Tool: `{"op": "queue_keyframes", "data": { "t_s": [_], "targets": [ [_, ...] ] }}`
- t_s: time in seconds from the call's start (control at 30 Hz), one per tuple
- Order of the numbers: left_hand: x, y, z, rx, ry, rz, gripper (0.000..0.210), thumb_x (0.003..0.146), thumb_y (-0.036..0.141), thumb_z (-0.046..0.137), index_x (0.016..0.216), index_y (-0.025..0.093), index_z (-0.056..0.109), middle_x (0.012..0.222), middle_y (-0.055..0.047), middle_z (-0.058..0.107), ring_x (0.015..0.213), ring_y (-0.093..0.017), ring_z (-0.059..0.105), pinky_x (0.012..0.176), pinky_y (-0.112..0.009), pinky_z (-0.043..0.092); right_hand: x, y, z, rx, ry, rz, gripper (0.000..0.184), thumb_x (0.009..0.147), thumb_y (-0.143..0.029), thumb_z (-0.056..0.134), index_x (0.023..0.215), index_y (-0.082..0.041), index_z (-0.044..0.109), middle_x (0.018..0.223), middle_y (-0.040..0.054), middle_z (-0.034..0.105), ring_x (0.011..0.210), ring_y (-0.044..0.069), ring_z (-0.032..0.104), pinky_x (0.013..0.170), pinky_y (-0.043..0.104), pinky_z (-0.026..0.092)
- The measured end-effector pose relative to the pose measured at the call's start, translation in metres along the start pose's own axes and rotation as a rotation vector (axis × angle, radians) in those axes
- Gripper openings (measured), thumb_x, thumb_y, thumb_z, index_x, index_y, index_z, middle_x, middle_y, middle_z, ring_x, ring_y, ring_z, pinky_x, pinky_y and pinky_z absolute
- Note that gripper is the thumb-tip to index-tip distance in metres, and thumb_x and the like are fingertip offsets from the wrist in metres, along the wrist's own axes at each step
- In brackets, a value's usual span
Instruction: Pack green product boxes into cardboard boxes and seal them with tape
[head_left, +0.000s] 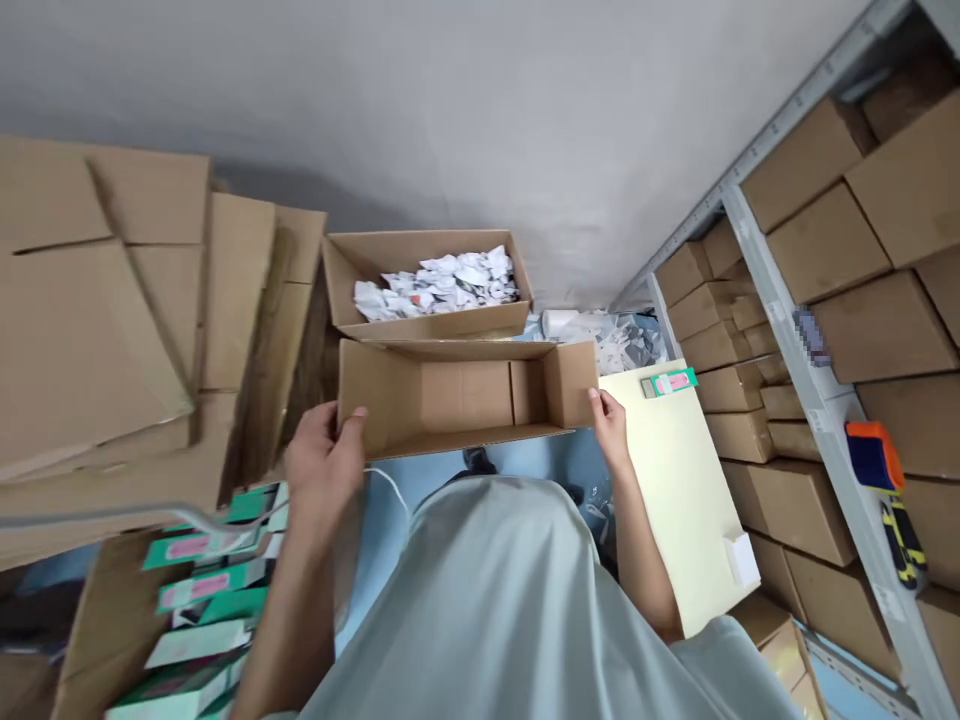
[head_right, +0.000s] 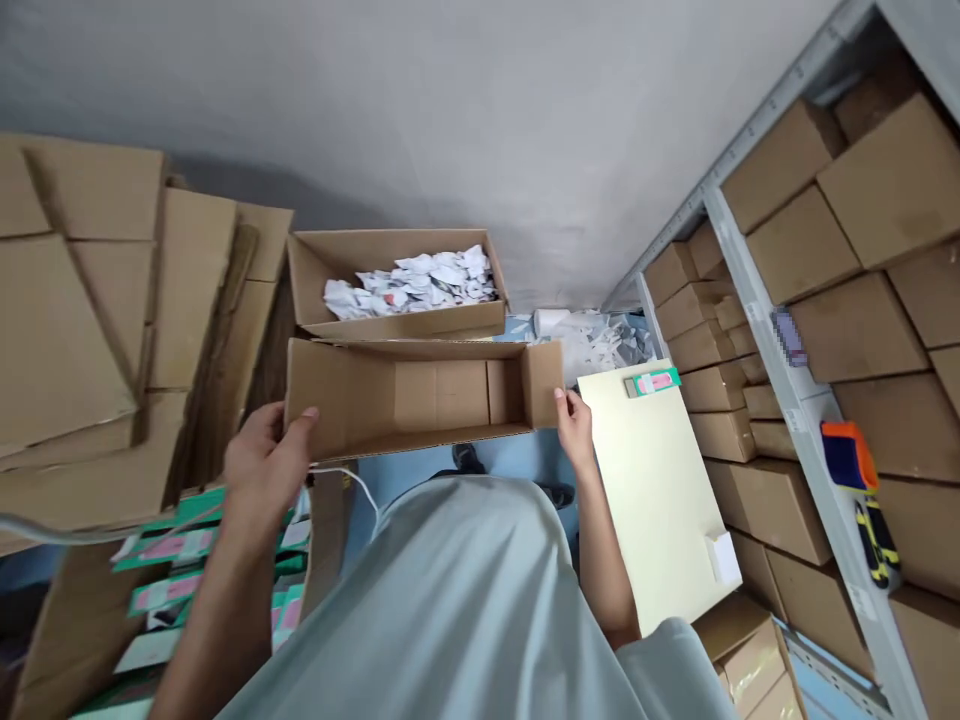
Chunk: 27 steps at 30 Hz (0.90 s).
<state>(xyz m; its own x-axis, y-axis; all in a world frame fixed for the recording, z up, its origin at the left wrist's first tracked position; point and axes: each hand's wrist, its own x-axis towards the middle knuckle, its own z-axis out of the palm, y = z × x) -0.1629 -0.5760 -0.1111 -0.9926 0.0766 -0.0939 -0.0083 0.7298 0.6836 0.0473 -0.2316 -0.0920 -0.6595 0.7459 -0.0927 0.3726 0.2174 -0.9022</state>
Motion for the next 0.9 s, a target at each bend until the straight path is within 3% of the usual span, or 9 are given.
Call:
{"op": "queue_keyframes", "data": {
  "t_s": [0.13,0.33,0.5,0.63,0.73,0.9],
  "targets": [
    [0.02,-0.012,-0.021,0.119,-0.05,0.052,0.037,0.099,0.047,0.05,0.115,0.02,0.072,0.114,-0.016,0.073,0.11,-0.037,0.07,0.101,-0.049,0.056,0.021,-0.019,0.052,-0.114,-0.047,-0.018,0.057,0.1,-0.079,0.048,0.075,-0.028,0.041,0.07,-0.0049,0.035,0.07,0.016,0.035,0.063,0.029,0.033],
    [0.038,-0.024,-0.028,0.129,-0.067,0.045,0.037,0.106,0.044,0.047,0.123,0.021,0.072,0.122,-0.017,0.074,0.118,-0.039,0.071,0.1,-0.05,0.056,0.045,-0.035,0.087,-0.234,-0.112,-0.047,0.062,0.099,-0.084,0.044,0.074,-0.029,0.041,0.068,-0.005,0.036,0.069,0.017,0.034,0.063,0.03,0.032],
    [0.045,-0.035,-0.018,0.204,-0.123,0.028,0.037,0.108,0.041,0.045,0.124,0.019,0.07,0.124,-0.019,0.073,0.116,-0.038,0.073,0.097,-0.047,0.056,0.061,-0.033,0.097,-0.299,-0.189,-0.057,0.062,0.097,-0.085,0.047,0.072,-0.029,0.039,0.066,-0.0064,0.036,0.067,0.016,0.034,0.064,0.03,0.031],
    [0.044,-0.036,-0.01,0.274,-0.167,0.026,0.038,0.108,0.039,0.044,0.125,0.017,0.069,0.122,-0.021,0.072,0.113,-0.039,0.074,0.092,-0.046,0.057,0.075,-0.031,0.099,-0.296,-0.283,-0.068,0.06,0.095,-0.083,0.05,0.081,-0.026,0.058,0.068,-0.0038,0.051,0.068,0.018,0.044,0.067,0.031,0.037],
    [0.046,-0.033,-0.006,0.285,-0.152,0.0,0.045,0.107,0.039,0.046,0.139,0.014,0.064,0.13,-0.023,0.072,0.118,-0.041,0.074,0.095,-0.049,0.058,0.088,-0.032,0.098,-0.319,-0.356,-0.074,0.057,0.095,-0.079,0.052,0.089,-0.024,0.066,0.069,-0.001,0.06,0.066,0.02,0.051,0.066,0.031,0.04],
    [0.063,-0.019,-0.001,0.285,-0.104,-0.03,0.05,0.106,0.031,0.044,0.149,0.014,0.06,0.137,-0.025,0.072,0.124,-0.043,0.073,0.103,-0.053,0.057,0.109,-0.034,0.098,-0.425,-0.411,-0.138,0.048,0.101,-0.065,0.05,0.093,-0.024,0.072,0.065,0.0003,0.061,0.06,0.021,0.052,0.065,0.032,0.041]
  ]
}}
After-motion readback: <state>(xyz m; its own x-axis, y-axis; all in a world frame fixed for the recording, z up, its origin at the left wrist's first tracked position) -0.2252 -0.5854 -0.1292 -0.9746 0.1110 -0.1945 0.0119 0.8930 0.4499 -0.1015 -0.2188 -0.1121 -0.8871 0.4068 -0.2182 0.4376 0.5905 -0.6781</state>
